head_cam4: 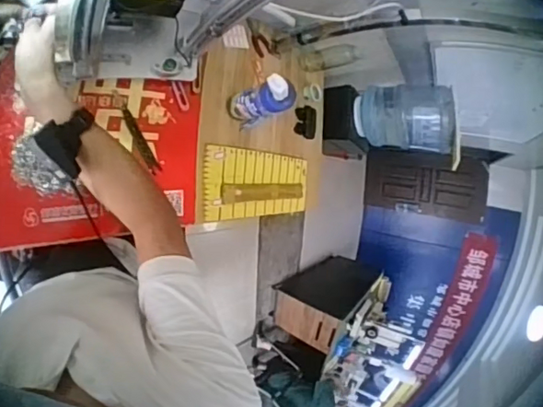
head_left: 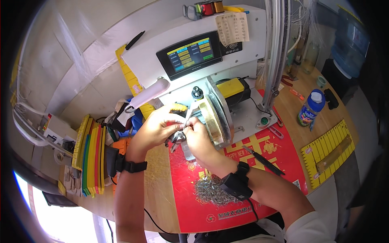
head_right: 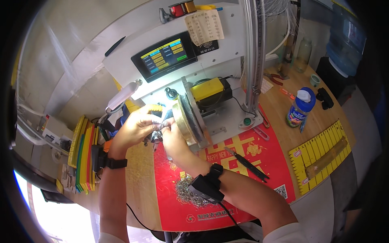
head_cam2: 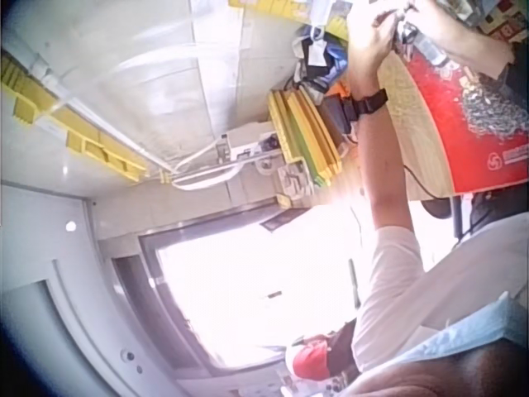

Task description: The recorder is assembling small electronic or mechanical components using a specialized crimping or connector machine at a workstation.

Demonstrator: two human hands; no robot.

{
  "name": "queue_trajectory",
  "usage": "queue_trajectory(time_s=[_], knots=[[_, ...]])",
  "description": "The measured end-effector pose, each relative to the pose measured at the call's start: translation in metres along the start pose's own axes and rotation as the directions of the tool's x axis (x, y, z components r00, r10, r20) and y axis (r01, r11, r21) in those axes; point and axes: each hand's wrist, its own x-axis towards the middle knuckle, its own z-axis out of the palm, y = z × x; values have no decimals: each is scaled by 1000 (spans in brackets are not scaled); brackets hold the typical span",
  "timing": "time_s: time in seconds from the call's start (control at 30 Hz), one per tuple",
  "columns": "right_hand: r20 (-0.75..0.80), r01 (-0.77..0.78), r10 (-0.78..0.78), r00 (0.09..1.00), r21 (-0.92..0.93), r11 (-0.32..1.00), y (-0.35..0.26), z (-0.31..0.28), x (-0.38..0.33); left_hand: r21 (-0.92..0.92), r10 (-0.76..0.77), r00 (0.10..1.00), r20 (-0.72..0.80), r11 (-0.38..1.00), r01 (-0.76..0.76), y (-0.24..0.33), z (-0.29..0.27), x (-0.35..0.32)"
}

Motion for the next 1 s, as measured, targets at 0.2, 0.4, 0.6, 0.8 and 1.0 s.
queue_trajectory(time_s=[0.2, 0.4, 0.6, 0.8, 1.0], knots=[[4, -116, 118, 993, -182, 976, -33, -12, -53, 452, -1, 985, -170, 888, 79, 60, 6, -22], [608, 613, -165, 777, -668, 423, -79, -64, -98, -297, -422, 819, -389, 899, 323, 55, 94, -72], [764, 757, 3, 645, -638, -140, -70, -89, -92, -389, -459, 764, -454, 873, 293, 27, 125, -86], [762, 778, 196, 617, -554, -297, -61, -84, -82, -299, -413, 769, -488, 907, 298, 13, 124, -95], [818, 797, -152, 555, -575, -185, -62, -85, -83, -229, -406, 773, -487, 914, 335, 12, 122, -96]])
